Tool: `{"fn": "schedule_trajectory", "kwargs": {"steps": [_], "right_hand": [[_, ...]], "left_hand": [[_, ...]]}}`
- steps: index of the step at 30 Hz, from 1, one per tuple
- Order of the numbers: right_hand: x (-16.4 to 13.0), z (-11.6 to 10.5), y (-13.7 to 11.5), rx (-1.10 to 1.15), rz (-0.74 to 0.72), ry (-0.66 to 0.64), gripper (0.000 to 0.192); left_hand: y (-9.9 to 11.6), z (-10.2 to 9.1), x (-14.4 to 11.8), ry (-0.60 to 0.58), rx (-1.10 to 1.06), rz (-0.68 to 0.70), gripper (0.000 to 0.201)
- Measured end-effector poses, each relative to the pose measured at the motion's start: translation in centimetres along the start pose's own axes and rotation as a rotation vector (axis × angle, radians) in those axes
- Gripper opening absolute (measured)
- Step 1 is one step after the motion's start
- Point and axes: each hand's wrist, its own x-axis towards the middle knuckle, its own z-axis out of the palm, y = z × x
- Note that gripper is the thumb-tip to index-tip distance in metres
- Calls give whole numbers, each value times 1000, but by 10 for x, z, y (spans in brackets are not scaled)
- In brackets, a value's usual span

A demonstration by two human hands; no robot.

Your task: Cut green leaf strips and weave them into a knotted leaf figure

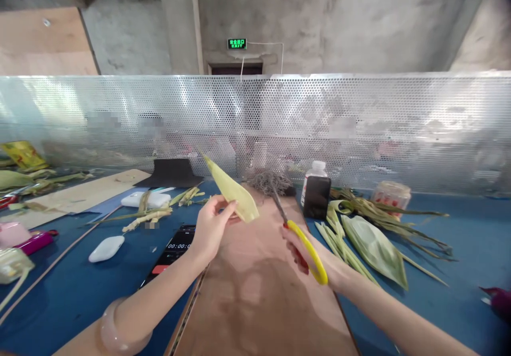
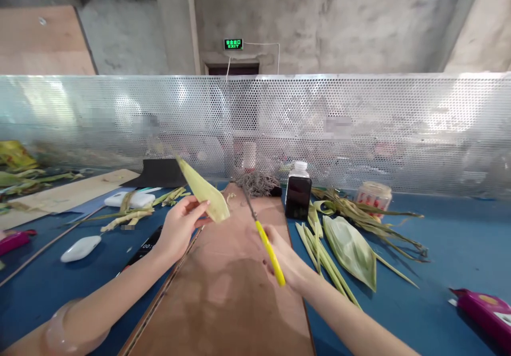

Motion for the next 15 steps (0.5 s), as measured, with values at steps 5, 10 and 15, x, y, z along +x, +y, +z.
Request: {"fn": "schedule_trajectory", "kwargs": {"steps": [5,10,15], "right_hand": [[-25,15,-2,-121,-180,-84,43],[-23,16,2,-158,-173,-113,44],[-23,17,1,-132,-175,-124,45]], "left_hand": [[6,-3,1,108,24,146,24],[8,-4,-1,128,14,184,25],[5,-2,-4,98,37,164,25]]}}
